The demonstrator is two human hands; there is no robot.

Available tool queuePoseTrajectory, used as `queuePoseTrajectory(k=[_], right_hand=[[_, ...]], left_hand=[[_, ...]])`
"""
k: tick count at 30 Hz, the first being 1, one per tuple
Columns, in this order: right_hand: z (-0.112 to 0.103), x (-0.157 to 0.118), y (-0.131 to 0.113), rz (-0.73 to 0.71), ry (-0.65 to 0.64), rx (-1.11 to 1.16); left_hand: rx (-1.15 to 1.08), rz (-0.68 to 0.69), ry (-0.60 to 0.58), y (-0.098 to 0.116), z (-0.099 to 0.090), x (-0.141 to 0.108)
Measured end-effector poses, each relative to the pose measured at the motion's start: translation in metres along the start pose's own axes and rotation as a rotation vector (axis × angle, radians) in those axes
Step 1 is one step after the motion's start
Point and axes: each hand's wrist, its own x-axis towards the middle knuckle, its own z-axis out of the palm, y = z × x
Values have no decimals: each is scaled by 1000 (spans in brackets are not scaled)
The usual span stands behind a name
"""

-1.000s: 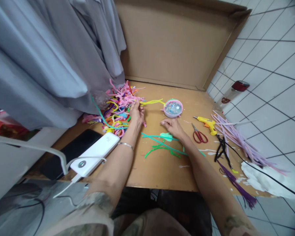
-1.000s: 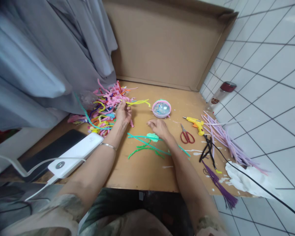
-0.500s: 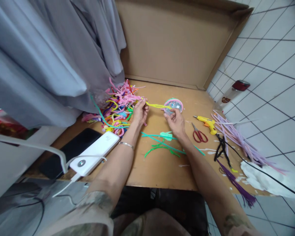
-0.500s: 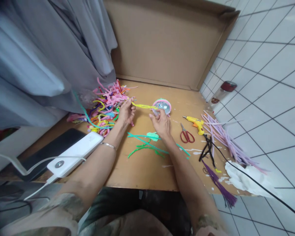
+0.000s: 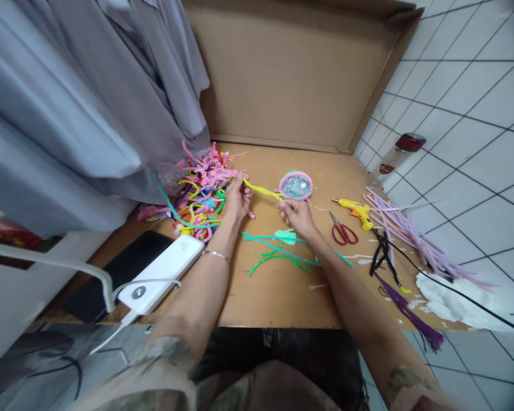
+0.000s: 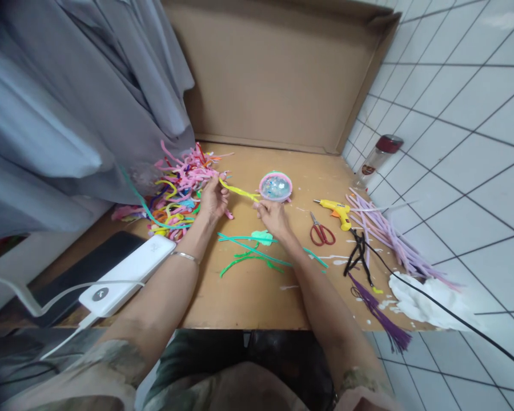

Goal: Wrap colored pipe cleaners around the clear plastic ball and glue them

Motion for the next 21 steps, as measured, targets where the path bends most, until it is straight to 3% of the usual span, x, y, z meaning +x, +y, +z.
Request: queuePoseTrajectory(k=[4,8,11,14,21], right_hand=[[-3,0,-5,72,-2,215],[-5,-1,-8,114,-32,302],[-5,0,-7,151,-53,347],[-7,1,-4,164,-46,414],[-7,8,3,161,71,493]], left_hand=[[132,58,112,-7,-2,4],[225,163,116,-10,-3,5],[259,87,116,-7,-4,4],[299,77,193,-3,-6,4],[369,348,216,-6,-11,13]])
